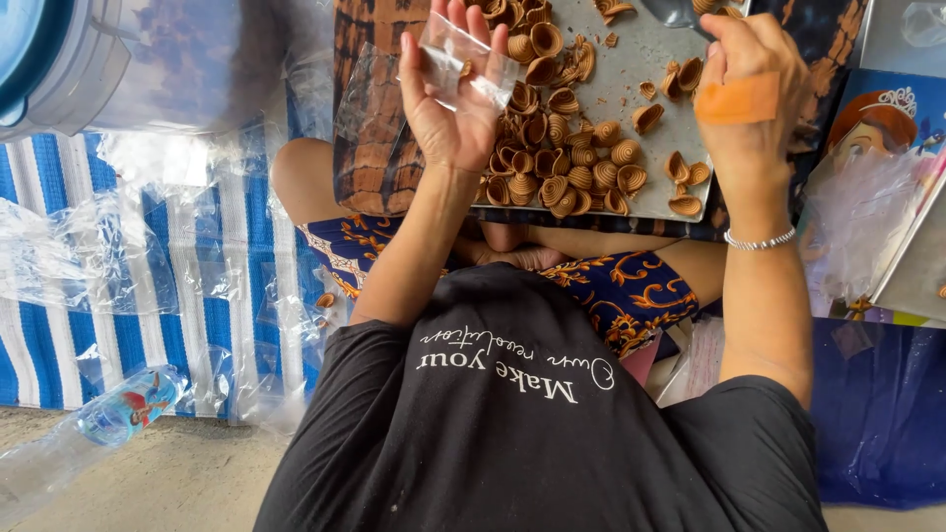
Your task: Packaging small cone-shaped snacks into plastic bags by hand and using a spoon.
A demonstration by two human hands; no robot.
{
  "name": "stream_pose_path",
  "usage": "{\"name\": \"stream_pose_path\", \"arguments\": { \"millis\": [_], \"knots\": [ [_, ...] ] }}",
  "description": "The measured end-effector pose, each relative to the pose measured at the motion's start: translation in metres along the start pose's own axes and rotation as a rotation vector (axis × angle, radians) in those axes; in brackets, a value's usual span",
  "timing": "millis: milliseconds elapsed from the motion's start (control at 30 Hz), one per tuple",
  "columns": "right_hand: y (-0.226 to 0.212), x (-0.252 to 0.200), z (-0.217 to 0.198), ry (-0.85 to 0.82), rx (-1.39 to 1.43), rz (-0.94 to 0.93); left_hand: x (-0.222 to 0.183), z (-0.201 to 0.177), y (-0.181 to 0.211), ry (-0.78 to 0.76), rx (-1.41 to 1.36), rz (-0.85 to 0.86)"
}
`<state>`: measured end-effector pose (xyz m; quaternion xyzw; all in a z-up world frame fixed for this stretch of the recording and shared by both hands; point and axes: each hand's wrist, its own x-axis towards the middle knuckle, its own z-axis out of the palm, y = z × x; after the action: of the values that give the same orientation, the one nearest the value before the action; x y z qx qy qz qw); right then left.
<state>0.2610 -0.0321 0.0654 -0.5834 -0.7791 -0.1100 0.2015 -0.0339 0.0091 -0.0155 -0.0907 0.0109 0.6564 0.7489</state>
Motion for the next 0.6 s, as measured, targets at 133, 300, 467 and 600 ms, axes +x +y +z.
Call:
{"name": "stream_pose_path", "arguments": {
  "millis": [133,300,467,600],
  "knots": [
    [0.027,-0.015,0.047,-0.004,0.033,0.102,-0.007,0.003,0.011,-0.017,0.005,-0.023],
    [0.011,0.004,0.072,-0.094,0.204,0.202,-0.008,0.002,0.018,0.018,0.096,0.006],
    [-0.025,0.027,0.084,-0.093,0.296,-0.067,-0.011,0.004,0.02,0.119,0.142,0.011],
    [-0.031,0.037,0.084,-0.146,0.337,-0.176,-0.009,-0.001,0.024,0.142,0.221,0.056]
  ]
}}
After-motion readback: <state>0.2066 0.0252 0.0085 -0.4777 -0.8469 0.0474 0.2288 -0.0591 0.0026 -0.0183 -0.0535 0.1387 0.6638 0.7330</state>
